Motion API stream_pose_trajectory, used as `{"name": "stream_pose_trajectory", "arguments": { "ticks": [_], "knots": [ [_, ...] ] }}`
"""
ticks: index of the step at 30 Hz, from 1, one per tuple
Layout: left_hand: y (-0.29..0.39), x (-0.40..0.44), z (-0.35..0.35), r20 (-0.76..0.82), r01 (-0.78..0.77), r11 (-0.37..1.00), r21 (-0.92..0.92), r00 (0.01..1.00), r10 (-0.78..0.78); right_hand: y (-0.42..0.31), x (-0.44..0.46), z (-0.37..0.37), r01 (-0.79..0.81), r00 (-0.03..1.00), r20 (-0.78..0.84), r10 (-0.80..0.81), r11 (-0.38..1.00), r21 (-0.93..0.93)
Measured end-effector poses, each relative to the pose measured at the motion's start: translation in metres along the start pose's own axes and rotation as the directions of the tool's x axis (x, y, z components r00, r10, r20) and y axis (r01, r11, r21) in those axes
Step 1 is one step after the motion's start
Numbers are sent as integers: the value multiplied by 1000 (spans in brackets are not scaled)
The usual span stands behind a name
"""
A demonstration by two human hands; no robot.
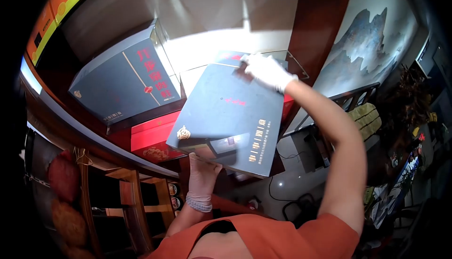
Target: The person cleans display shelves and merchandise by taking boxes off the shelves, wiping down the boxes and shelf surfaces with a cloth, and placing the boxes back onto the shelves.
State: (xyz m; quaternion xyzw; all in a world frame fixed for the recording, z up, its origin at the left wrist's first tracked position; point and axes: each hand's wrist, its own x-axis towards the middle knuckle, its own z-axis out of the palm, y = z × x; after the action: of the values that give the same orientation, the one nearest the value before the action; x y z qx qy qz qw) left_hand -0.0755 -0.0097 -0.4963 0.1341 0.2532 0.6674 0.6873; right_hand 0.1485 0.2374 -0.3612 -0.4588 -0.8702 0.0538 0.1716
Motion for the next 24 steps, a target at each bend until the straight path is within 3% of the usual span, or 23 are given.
{"name": "stream_pose_trajectory", "arguments": {
  "ticks": [2,4,5,6,7,8,9,10,11,14,16,17,18,20,22,23,24],
  "knots": [
    [4,0,-2,-50,47,996,78,998,-43,79,26,16,-114,963,-251,101,993,-37],
    [5,3,3,-71,68,991,116,996,-60,90,24,24,133,981,-87,-174,926,-354],
    [8,4,7,-71,69,991,118,996,-60,31,1,2,6,999,-35,-7,999,-49],
    [10,3,12,-75,72,990,118,995,-63,-18,-26,-4,-10,1000,26,7,993,119],
    [8,4,20,-152,68,995,69,987,-57,-53,-60,2,291,956,-28,-293,955,-63],
    [8,6,19,-72,63,993,102,996,-56,-92,-92,-3,426,903,56,-426,905,13],
    [12,7,14,5,56,989,134,998,-57,-130,-123,-17,419,872,263,-412,908,32],
    [13,8,13,81,45,985,167,995,-60,-123,-165,3,672,741,-157,-653,716,190],
    [14,0,46,110,58,998,13,992,-59,-133,-177,-2,694,713,-5,-701,705,147],
    [15,2,38,68,70,997,-20,995,-68,-84,-156,15,510,858,-180,-481,752,417],
    [17,2,35,-56,79,997,1,995,-79,-38,-113,17,390,896,-361,-257,845,366],
    [17,2,35,-103,92,996,0,990,-92,-24,-100,1,33,993,-81,82,470,882],
    [16,3,36,-143,107,994,2,984,-105,30,-75,28,97,925,-278,260,547,831],
    [17,4,36,-154,115,992,59,983,-104,133,-27,80,44,570,-608,553,718,695],
    [18,5,39,-101,100,991,91,991,-91,131,-33,96,150,583,-407,703,399,905],
    [19,4,42,-93,95,984,148,992,-82,108,-34,103,205,481,-441,758,392,897],
    [19,5,42,-98,115,982,147,990,-101,90,-40,103,375,416,-523,744,383,844]
  ]
}}
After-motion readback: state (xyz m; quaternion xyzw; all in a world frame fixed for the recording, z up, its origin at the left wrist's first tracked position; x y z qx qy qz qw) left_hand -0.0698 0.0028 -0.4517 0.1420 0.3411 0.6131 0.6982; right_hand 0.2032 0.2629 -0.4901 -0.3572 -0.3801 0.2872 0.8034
